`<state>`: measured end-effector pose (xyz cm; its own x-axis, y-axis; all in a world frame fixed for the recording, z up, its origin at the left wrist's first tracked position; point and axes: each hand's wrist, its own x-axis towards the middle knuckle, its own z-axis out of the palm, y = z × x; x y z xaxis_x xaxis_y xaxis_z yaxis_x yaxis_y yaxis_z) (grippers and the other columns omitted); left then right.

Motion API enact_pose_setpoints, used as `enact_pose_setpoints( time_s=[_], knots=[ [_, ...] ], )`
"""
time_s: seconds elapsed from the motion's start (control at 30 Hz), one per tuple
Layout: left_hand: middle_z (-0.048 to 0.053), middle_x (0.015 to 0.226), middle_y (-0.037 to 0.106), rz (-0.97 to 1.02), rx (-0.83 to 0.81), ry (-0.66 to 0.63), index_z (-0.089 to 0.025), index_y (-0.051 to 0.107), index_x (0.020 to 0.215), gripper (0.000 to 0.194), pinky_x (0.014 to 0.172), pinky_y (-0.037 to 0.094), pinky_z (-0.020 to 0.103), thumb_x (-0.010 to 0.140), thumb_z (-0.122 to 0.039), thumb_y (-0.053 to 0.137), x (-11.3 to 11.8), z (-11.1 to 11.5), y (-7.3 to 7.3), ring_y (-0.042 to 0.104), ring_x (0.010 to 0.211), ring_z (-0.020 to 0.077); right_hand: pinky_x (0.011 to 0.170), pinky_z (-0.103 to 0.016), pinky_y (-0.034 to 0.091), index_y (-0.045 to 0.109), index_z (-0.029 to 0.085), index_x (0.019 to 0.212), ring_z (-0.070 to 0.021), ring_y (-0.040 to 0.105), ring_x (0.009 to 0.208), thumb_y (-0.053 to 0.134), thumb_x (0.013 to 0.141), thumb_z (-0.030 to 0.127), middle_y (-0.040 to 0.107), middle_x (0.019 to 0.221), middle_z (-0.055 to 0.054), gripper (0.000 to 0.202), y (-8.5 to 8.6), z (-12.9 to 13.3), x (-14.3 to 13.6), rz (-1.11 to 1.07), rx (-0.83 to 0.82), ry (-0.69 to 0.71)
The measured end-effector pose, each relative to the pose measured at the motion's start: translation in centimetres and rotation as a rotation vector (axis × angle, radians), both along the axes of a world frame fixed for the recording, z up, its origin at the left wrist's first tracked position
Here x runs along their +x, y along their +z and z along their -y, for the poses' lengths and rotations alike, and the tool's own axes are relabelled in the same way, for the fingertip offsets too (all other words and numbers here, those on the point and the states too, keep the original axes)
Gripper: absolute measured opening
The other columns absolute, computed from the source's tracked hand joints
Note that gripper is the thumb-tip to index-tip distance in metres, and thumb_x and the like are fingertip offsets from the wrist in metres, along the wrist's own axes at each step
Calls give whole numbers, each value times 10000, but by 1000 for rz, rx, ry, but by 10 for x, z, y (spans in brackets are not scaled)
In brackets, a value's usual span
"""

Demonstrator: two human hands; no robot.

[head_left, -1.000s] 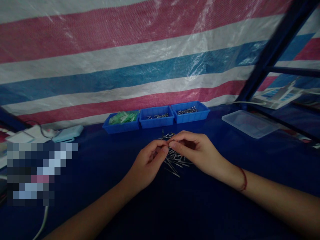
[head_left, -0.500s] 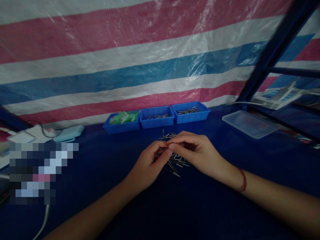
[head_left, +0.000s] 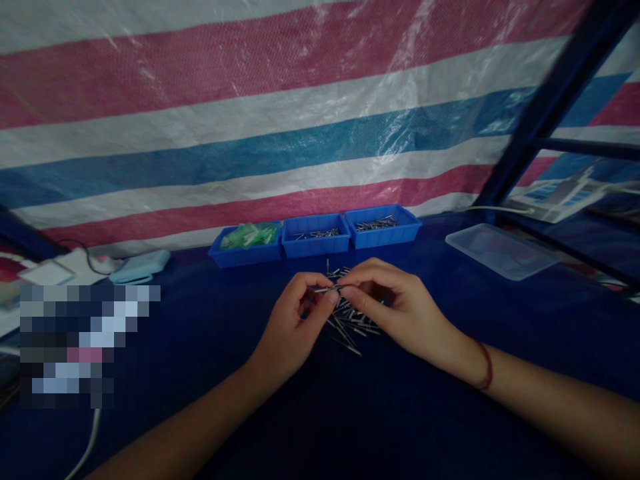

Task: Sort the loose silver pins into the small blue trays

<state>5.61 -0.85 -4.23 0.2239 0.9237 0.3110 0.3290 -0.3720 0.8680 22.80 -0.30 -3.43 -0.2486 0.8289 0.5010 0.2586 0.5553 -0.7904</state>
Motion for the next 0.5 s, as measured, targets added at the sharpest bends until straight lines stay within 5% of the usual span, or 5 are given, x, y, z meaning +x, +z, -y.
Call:
enact_pose_setpoints(
  time_s=[0.17,0.33,0.4,0.5],
  knots=[
    [0,861,527,-27,144,44,-195,512,905,73,629,427,234,847,-240,515,0,4,2,509,706,112,513,-233,410,642,193,877,-97,531,632,581,824,249,592,823,-21,98,-4,-1,-1,19,-17,17],
    [-4,835,519,-23,70,36,-206,488,937,118,620,427,240,851,-279,521,0,4,1,501,696,120,542,-229,426,631,188,830,-101,547,655,537,853,243,594,796,-15,111,0,0,-1,93,2,89],
    [2,870,518,3,27,33,-212,457,1002,181,602,425,237,853,-289,523,0,3,-1,497,688,116,571,-243,439,627,185,817,-114,555,671,529,858,260,604,793,-20,130,3,-8,6,126,75,-9],
    [12,927,511,-1,27,24,-218,433,1066,220,594,420,236,870,-289,505,1,1,-3,489,677,107,629,-277,449,631,179,810,-135,554,676,524,857,264,617,793,-31,145,6,-36,26,219,277,-345]
  ],
)
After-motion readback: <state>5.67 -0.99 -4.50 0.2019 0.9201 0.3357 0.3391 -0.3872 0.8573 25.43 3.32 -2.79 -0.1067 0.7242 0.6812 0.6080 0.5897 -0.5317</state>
